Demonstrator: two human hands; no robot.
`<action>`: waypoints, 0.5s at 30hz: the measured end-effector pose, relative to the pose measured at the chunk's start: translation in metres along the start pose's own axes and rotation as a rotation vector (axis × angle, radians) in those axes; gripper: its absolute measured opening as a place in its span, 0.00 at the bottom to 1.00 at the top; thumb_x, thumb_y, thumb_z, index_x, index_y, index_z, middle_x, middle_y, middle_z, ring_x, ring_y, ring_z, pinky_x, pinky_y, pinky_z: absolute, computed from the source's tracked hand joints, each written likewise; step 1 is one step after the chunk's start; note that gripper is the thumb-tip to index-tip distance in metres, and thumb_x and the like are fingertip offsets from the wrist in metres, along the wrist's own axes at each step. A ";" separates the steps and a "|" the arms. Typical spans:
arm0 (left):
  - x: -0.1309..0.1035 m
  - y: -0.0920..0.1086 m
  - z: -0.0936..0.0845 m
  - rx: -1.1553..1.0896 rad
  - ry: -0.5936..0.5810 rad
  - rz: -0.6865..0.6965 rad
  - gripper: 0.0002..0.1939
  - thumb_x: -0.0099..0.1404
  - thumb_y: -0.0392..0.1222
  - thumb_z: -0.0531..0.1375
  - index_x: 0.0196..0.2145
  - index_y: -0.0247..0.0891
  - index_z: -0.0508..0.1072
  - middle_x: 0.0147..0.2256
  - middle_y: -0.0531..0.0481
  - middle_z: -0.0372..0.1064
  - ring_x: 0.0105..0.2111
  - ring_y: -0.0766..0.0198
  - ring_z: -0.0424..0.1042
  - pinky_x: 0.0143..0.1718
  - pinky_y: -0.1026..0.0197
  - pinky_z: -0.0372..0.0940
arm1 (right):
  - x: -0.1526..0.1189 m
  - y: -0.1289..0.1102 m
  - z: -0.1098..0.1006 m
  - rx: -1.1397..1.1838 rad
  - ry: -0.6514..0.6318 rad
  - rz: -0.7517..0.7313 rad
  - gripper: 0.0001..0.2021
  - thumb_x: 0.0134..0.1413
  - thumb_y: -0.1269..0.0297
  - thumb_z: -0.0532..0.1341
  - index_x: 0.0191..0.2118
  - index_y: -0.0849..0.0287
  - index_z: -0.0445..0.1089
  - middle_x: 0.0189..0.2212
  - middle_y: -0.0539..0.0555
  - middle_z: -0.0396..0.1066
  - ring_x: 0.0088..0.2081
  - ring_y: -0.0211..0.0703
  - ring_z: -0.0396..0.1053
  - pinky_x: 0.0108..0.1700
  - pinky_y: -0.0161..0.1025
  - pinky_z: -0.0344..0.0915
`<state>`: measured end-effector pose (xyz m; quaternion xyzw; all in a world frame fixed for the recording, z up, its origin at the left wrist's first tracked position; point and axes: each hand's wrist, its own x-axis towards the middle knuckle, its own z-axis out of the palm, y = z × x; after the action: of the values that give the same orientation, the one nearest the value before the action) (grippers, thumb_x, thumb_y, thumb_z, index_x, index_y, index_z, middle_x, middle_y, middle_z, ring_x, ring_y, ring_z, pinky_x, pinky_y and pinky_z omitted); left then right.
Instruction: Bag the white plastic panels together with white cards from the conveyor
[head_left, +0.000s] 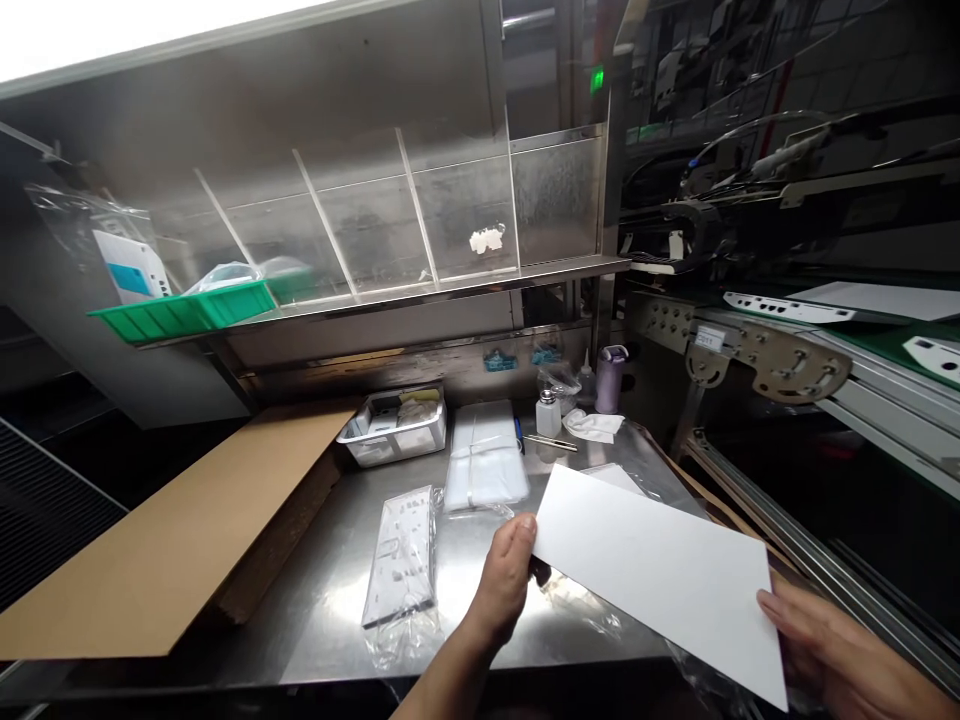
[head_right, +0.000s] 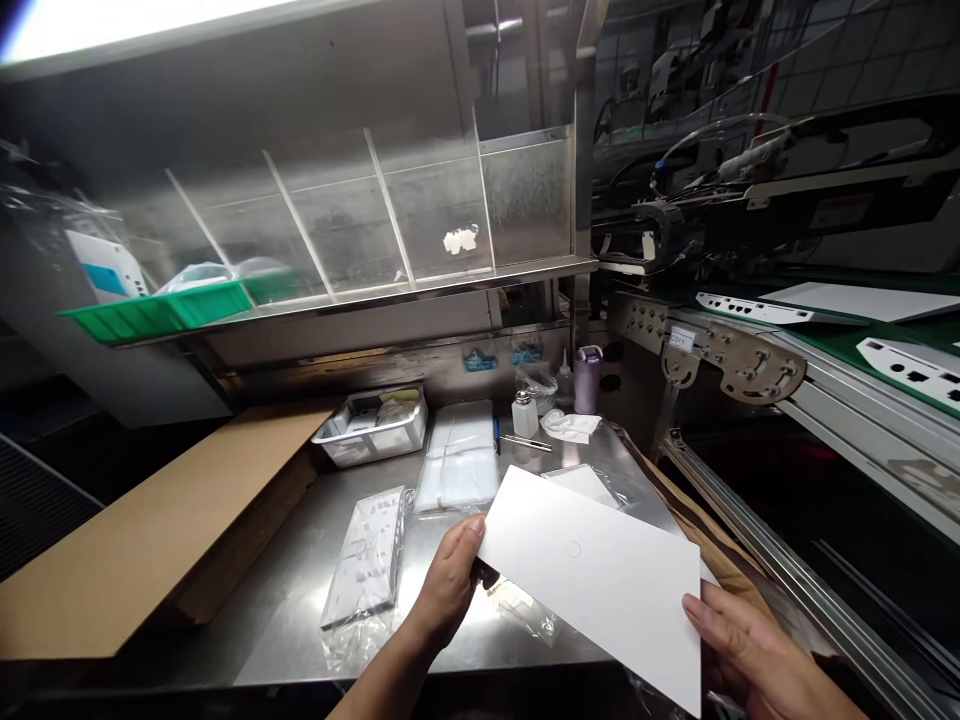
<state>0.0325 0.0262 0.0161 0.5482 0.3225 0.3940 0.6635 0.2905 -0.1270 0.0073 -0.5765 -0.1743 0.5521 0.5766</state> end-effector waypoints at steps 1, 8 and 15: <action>0.001 0.000 -0.002 0.003 -0.010 -0.004 0.22 0.67 0.59 0.52 0.27 0.38 0.62 0.21 0.58 0.55 0.21 0.70 0.56 0.24 0.65 0.54 | 0.002 0.001 -0.007 0.099 -0.066 0.078 0.22 0.47 0.50 0.67 0.50 0.48 0.73 0.38 0.58 0.76 0.34 0.51 0.74 0.37 0.45 0.71; 0.006 0.024 -0.009 0.342 0.389 0.253 0.22 0.71 0.52 0.49 0.55 0.37 0.66 0.48 0.42 0.68 0.43 0.59 0.69 0.41 0.57 0.66 | 0.012 0.010 0.000 0.176 -0.011 0.020 0.35 0.43 0.52 0.70 0.59 0.44 0.64 0.57 0.59 0.67 0.54 0.63 0.68 0.47 0.50 0.72; -0.014 0.008 0.052 0.848 -0.023 0.532 0.39 0.69 0.50 0.52 0.69 0.36 0.38 0.70 0.41 0.35 0.69 0.47 0.35 0.69 0.45 0.38 | -0.004 0.024 0.086 -0.210 -0.128 -0.196 0.27 0.49 0.44 0.64 0.51 0.56 0.72 0.48 0.59 0.74 0.52 0.60 0.70 0.49 0.45 0.72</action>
<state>0.0690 -0.0102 0.0339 0.8373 0.2959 0.3778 0.2620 0.2069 -0.0966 0.0121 -0.5774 -0.3227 0.5076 0.5521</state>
